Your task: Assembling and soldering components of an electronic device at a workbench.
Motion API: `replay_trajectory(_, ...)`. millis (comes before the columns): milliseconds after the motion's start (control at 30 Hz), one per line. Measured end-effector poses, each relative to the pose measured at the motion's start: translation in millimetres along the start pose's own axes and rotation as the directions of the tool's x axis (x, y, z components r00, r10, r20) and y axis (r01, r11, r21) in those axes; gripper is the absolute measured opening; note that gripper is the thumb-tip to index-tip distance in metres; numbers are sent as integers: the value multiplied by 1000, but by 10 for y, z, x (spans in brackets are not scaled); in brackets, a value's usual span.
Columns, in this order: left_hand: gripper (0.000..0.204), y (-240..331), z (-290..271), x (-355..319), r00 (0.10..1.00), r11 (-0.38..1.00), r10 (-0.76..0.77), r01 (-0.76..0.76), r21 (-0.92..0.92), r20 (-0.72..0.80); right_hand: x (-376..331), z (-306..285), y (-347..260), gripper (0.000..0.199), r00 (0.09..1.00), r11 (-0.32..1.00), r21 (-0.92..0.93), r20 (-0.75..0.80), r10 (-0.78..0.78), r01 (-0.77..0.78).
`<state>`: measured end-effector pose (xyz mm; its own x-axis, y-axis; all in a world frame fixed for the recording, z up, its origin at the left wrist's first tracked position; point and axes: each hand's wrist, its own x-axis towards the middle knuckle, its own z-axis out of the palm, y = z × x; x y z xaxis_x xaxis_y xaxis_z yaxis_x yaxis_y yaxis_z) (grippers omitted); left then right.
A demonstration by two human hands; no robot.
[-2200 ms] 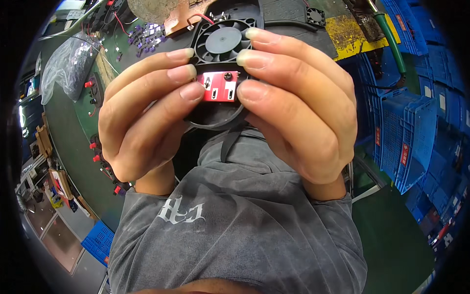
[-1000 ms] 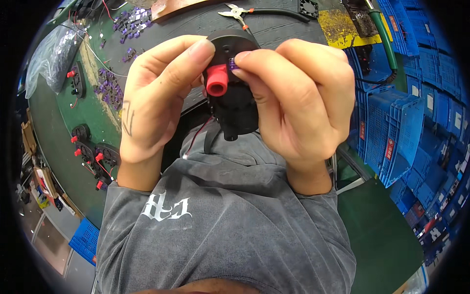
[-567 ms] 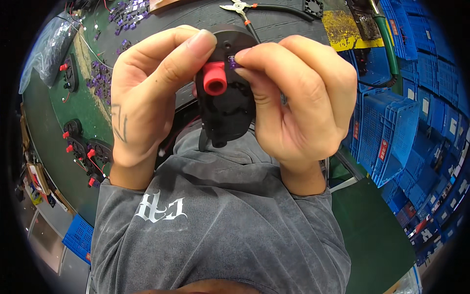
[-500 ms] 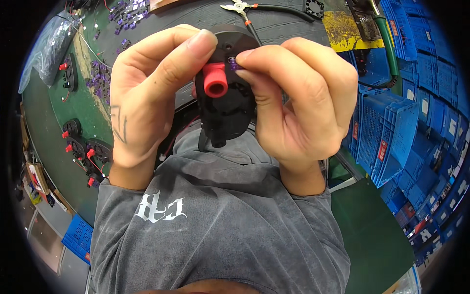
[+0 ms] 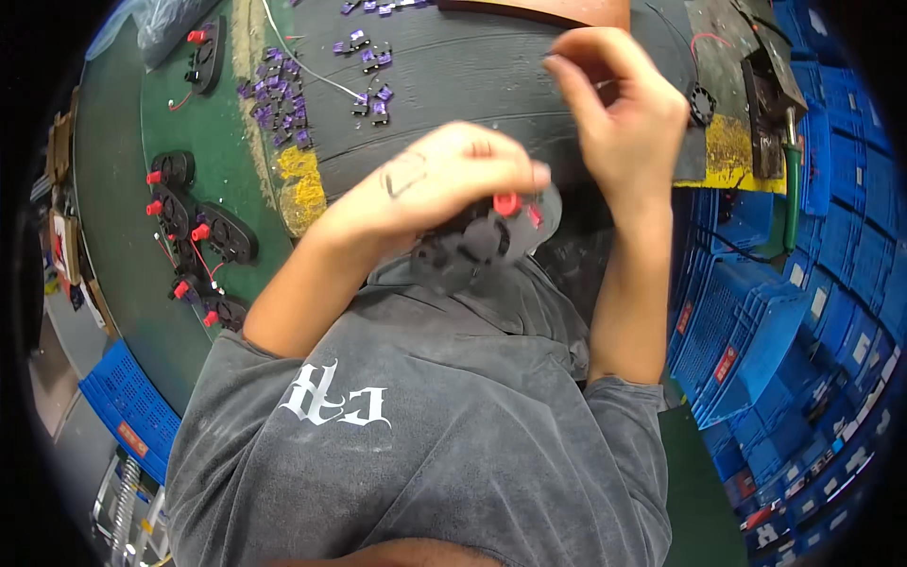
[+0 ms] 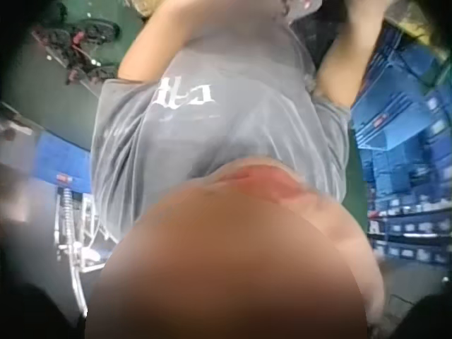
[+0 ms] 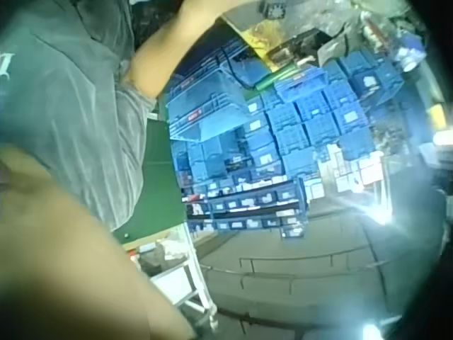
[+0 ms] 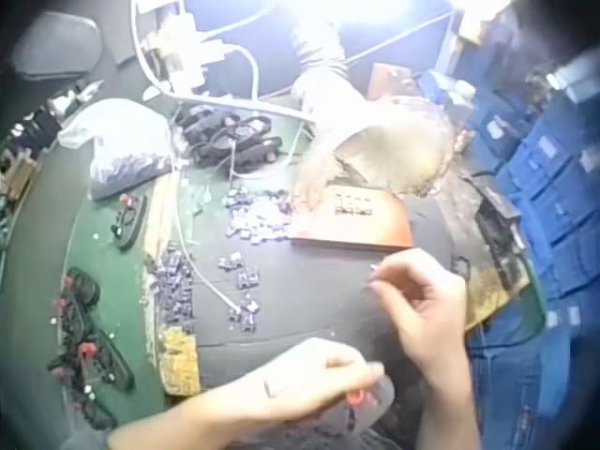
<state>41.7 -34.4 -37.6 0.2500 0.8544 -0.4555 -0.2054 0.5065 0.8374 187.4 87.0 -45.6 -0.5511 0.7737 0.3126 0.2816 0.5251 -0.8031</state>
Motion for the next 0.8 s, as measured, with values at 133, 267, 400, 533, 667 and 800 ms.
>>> replay_trajectory(133, 31, -73, 12, -128, 957, 992, 74, -98, 75, 279, 141, 382, -162, 19, 910, 907, -202, 276, -309, 370)
replay_trajectory(267, 30, 15, 18, -204, 925, 989, 76, -118, 92, 371, 162, 629, -273, 23, 844, 855, -222, 396, -361, 470)
replay_trajectory(400, 33, 158, 17, -347, 924, 967, 69, -154, 202, 375, 153, 785, -343, 27, 833, 857, -146, 358, -421, 495)
replay_trajectory(533, 34, 362, -40, -538, 915, 967, 187, -235, 96, 358, 221, 939, -308, 28, 794, 792, -204, 373, -481, 575)
replay_trajectory(667, 23, 299, -122, -573, 911, 909, 410, -405, -97, 38, 289, 927, -262, 22, 733, 709, -238, 395, -554, 664)
replay_trajectory(800, 33, 278, -214, -538, 839, 734, 170, -458, -501, -517, 149, 695, -170, 13, 809, 764, -289, 78, -582, 577)
